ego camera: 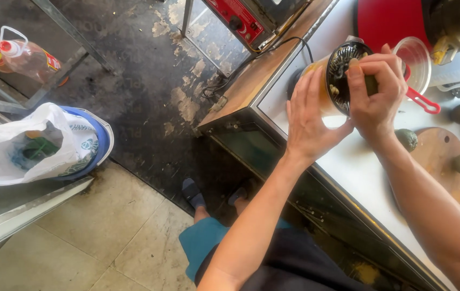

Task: Juicing oranges using a manual press juicer on a kitchen counter.

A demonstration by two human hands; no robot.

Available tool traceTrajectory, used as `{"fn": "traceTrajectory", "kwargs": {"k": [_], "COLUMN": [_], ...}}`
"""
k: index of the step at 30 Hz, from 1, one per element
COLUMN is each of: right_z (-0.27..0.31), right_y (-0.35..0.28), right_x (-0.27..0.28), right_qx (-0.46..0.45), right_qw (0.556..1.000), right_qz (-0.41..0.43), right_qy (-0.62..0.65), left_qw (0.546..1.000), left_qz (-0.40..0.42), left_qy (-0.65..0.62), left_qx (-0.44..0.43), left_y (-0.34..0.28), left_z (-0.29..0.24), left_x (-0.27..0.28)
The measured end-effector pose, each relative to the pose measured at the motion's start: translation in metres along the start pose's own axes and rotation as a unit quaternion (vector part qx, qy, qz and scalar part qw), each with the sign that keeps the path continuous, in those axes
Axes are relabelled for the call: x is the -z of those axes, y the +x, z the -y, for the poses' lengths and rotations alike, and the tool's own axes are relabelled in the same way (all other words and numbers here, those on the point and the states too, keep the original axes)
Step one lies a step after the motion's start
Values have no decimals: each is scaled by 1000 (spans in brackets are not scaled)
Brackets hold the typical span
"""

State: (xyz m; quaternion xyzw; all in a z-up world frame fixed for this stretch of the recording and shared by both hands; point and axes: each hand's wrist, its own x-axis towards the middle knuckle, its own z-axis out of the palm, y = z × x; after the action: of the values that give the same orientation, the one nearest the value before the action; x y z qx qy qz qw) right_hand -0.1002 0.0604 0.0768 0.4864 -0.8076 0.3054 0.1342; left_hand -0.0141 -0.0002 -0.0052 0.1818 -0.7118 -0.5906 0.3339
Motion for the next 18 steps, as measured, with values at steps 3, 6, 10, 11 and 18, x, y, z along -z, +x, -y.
{"fn": "traceTrajectory", "kwargs": {"k": [3,6,10,11,18], "right_z": [3,-5,-11,-11,-6], "right_y": [1,-2,0,0,10], "right_x": [1,4,6,6,4], "right_qx": [9,-20,-37,-52,-49], "right_qw": [1000,999,995,994,993], "right_qz": [-2,-1,-11,-28,-27], "right_qy": [8,47,92,97,102], "left_qw": [999,995,993,994,996], "left_qz": [20,15,65,66,70], "left_qy": [39,79,84,67,20], "left_qx": [-8,-57,-58,-60,-52], "left_y": [0,10,21,20,20], "left_z": [12,18,29,28,28], "left_x": [-7,-7,-15,-14,-10]}}
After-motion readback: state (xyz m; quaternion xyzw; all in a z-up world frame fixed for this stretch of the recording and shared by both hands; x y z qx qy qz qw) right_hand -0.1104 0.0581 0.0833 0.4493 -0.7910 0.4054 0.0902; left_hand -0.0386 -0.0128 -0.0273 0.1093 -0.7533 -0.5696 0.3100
